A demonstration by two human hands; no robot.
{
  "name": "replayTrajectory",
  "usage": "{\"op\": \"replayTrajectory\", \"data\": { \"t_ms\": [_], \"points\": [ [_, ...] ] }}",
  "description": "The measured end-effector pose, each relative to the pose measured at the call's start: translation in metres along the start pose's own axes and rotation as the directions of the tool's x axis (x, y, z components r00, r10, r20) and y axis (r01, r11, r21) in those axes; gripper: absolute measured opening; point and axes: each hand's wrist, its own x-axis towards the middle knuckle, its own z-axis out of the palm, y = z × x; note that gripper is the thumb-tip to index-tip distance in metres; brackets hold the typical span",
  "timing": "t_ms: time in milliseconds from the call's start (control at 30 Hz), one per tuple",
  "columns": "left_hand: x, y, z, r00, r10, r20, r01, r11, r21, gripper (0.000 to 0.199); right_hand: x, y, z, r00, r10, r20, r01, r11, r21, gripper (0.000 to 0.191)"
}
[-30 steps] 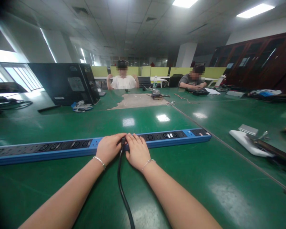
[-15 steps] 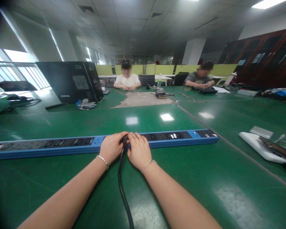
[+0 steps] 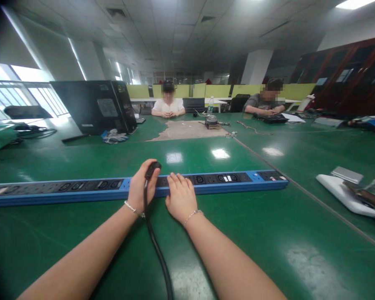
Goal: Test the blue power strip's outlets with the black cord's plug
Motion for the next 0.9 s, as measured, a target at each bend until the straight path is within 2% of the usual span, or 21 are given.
{"op": "replayTrajectory", "data": {
  "t_ms": [67,133,200,267,367,467,600,800,900],
  "points": [
    [0.011,-0.008,-0.016,0.994,-0.079,-0.078,0.08,0.997,0.011,0.034,0.0,0.0,0.0,1.0,-0.004,0.001,0.004,1.0,-0.006,0.056],
    [0.021,-0.025,-0.038,0.968,-0.165,-0.187,0.171,0.985,0.012,0.035,-0.001,0.001,0.0,1.0,-0.002,-0.001,0.002,1.0,-0.007,0.057],
    [0.026,-0.045,-0.061,0.956,-0.204,-0.211,0.212,0.977,0.017,0.035,-0.001,0.001,0.001,1.0,-0.003,-0.005,0.003,1.0,-0.004,0.056],
    [0.025,-0.063,-0.081,0.97,-0.198,-0.142,0.203,0.979,0.02,0.038,-0.001,0.001,0.001,1.0,-0.008,-0.01,0.008,1.0,-0.001,0.055],
    [0.014,-0.08,-0.097,0.982,-0.176,0.074,0.17,0.982,0.085,0.038,0.0,0.001,0.002,1.0,-0.012,-0.02,0.012,1.0,0.001,0.054],
    [0.002,-0.085,-0.096,0.965,-0.174,0.194,0.145,0.978,0.151,0.039,0.0,0.002,0.001,1.0,-0.017,-0.026,0.017,1.0,0.0,0.054],
    [-0.007,-0.084,-0.086,0.952,-0.14,0.272,0.094,0.98,0.175,0.041,0.0,0.002,0.001,1.0,-0.018,-0.024,0.018,1.0,0.001,0.054],
    [-0.007,-0.081,-0.08,0.959,-0.121,0.255,0.059,0.969,0.239,0.04,0.001,0.003,0.001,1.0,-0.02,-0.021,0.019,1.0,-0.009,0.054],
    [-0.006,-0.087,-0.078,0.972,-0.089,0.216,0.03,0.965,0.26,0.037,0.0,0.003,0.001,0.999,-0.03,-0.023,0.03,0.999,-0.013,0.053]
  ]
}}
